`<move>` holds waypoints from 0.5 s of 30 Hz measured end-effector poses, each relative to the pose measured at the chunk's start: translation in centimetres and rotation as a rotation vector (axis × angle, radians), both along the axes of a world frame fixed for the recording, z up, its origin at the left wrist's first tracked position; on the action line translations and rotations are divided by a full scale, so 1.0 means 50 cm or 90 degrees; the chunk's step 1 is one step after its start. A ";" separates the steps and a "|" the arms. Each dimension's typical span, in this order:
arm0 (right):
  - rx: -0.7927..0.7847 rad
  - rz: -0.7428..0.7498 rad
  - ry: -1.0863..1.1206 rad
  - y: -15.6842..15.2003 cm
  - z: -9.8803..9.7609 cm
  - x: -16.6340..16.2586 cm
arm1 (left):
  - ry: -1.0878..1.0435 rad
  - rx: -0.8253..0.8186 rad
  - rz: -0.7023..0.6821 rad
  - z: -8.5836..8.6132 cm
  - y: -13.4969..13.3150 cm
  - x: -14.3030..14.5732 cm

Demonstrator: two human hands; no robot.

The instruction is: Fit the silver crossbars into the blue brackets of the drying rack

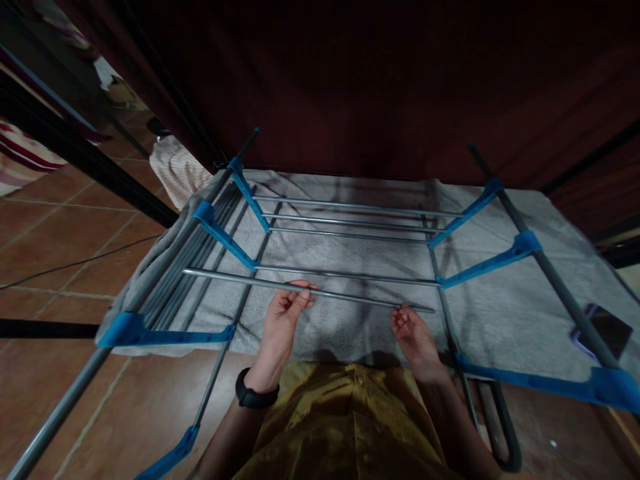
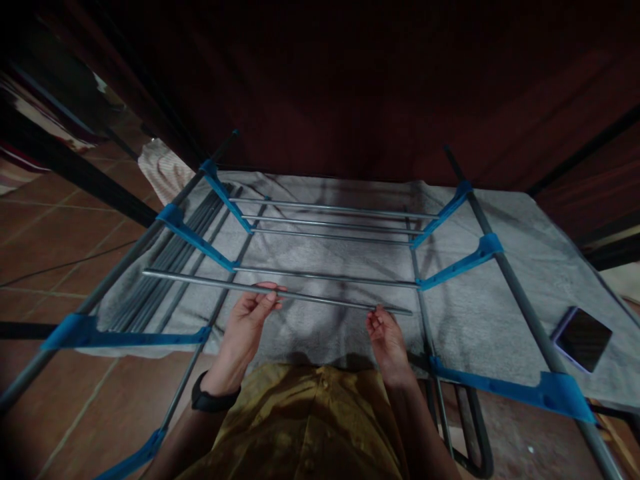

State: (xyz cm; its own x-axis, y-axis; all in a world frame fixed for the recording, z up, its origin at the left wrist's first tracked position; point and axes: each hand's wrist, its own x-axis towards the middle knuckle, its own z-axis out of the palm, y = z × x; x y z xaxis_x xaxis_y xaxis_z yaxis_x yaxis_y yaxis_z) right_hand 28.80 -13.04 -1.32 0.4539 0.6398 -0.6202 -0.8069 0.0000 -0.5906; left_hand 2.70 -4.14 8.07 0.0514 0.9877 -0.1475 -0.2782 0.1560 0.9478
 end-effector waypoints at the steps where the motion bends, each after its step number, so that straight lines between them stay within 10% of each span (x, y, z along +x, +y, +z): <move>1: 0.003 0.002 0.009 0.000 0.003 -0.002 | 0.008 0.008 -0.009 0.003 -0.006 0.006; 15: 0.035 0.080 0.137 0.007 0.044 -0.052 | 0.100 0.094 -0.140 0.043 -0.055 0.068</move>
